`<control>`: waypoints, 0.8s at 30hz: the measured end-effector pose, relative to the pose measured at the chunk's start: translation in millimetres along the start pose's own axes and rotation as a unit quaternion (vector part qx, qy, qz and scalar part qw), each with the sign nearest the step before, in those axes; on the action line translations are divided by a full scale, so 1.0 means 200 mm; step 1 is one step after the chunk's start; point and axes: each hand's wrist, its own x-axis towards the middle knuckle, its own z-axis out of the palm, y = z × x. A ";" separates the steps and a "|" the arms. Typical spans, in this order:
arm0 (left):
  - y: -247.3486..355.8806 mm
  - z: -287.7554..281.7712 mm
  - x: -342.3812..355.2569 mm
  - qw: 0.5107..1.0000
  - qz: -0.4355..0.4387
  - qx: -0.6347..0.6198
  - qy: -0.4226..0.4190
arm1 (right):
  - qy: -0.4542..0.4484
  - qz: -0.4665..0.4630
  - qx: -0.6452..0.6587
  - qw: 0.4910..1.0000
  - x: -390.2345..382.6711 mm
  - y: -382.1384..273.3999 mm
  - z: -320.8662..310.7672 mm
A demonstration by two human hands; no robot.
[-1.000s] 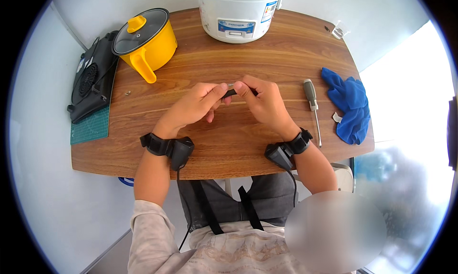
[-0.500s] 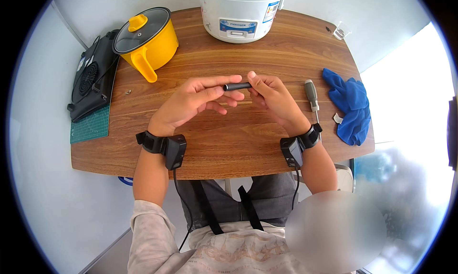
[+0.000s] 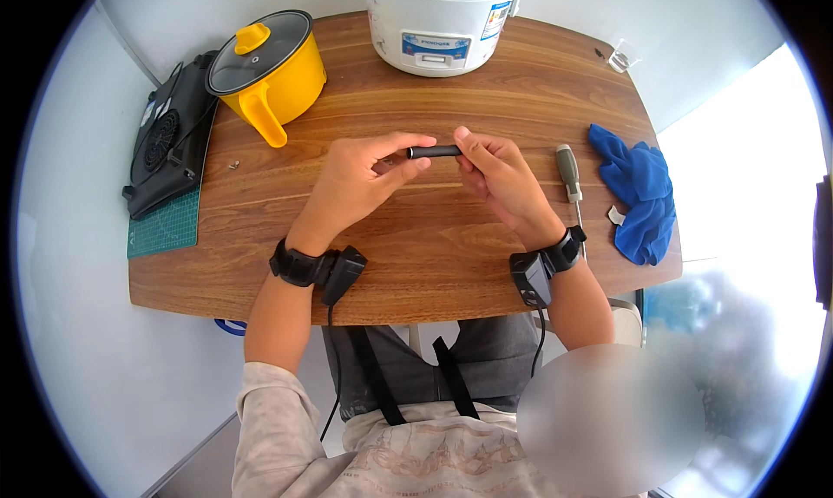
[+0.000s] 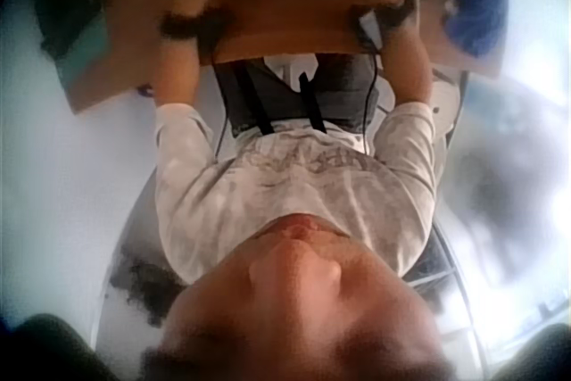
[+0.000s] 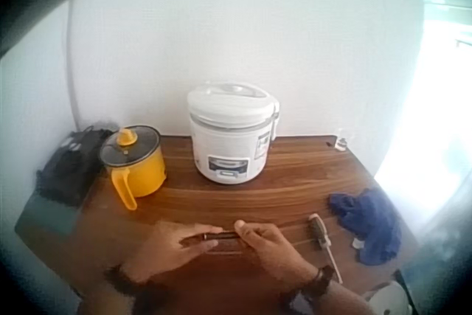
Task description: The person uses a screwdriver to tighten screws on the bottom of a yellow electric kettle, then places the lid on the kettle. The person also disassembles and reassembles a pen on the table.
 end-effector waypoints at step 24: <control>-0.08 -0.02 0.03 0.985 0.051 0.162 0.020 | 0.090 -0.117 -0.280 0.949 -0.02 -0.09 -0.03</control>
